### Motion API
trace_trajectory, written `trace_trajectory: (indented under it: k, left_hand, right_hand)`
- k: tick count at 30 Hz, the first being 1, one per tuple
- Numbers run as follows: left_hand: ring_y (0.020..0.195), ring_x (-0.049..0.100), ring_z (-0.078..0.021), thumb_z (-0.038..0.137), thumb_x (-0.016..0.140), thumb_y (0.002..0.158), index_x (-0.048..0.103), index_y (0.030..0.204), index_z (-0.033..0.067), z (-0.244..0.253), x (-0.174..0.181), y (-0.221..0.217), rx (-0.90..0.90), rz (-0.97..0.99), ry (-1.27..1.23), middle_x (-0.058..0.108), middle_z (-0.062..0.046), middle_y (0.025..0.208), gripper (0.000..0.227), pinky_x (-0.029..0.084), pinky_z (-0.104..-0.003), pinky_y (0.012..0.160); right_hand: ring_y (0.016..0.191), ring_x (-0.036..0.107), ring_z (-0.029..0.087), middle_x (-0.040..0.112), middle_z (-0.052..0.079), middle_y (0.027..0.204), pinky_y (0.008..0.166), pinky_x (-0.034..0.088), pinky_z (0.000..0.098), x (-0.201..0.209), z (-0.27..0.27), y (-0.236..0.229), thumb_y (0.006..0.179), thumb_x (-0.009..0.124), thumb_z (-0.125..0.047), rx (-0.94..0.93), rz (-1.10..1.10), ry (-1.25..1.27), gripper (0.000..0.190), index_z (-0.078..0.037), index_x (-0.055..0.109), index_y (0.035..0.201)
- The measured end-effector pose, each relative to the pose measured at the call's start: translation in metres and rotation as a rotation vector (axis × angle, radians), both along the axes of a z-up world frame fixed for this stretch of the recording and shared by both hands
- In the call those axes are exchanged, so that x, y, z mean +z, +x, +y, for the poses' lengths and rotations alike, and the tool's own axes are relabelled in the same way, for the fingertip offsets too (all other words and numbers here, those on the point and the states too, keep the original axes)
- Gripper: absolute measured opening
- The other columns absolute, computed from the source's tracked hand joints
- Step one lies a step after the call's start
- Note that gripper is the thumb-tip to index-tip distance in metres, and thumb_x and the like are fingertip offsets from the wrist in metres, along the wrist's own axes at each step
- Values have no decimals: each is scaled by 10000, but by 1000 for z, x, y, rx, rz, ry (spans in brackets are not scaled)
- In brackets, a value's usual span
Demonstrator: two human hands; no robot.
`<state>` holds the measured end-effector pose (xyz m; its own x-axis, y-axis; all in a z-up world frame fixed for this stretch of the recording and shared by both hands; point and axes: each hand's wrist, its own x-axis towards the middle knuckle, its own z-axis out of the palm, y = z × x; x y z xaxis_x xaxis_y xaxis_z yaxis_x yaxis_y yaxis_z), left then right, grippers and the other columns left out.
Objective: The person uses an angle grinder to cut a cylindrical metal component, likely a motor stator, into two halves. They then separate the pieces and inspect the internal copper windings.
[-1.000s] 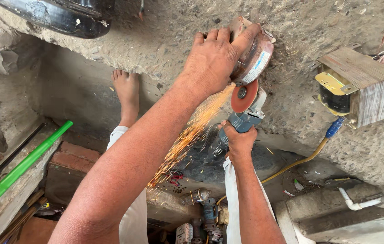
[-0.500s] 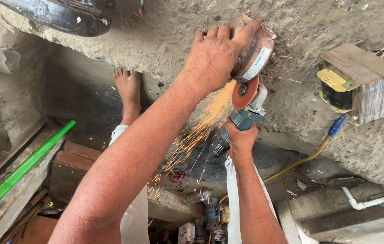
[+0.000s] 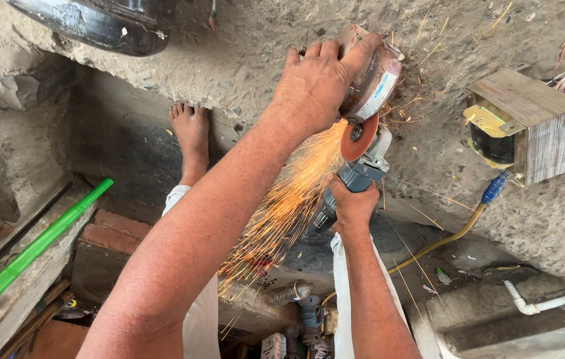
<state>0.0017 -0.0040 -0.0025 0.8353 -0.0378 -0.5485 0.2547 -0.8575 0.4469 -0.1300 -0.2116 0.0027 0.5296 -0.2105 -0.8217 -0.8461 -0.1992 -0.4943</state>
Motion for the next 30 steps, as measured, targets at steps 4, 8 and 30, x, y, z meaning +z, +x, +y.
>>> trace_trajectory:
  k: [4,8,30]
  left_hand:
    - [1211,595,-352,337,985,560,169,1543,340,0,-4,-1,4,-50,-1,621,-146,1277,1277,438,-626,944]
    - [1215,617,-345,306,982,625,187,1561,341,6,-7,2,67,-11,-56,653,-147,1260,1228,448,-611,965]
    - [1151,659,-411,385,1034,617,366,1493,126,39,-13,66,5,-17,-236,717,-233,1164,1131,508,-449,1019]
  right_hand:
    - [712,720,154,746,92,860,676,591,304,-7,-4,-2,783,786,47,1,4,-7,265,39,655,1014]
    - [623,686,178,707,77,811,563,559,338,-15,-7,-14,734,780,74,-4,75,-32,371,1,612,1057]
    - [702,701,179,659,66,870,627,625,356,26,-12,7,764,756,83,-243,-31,178,417,-26,540,1104]
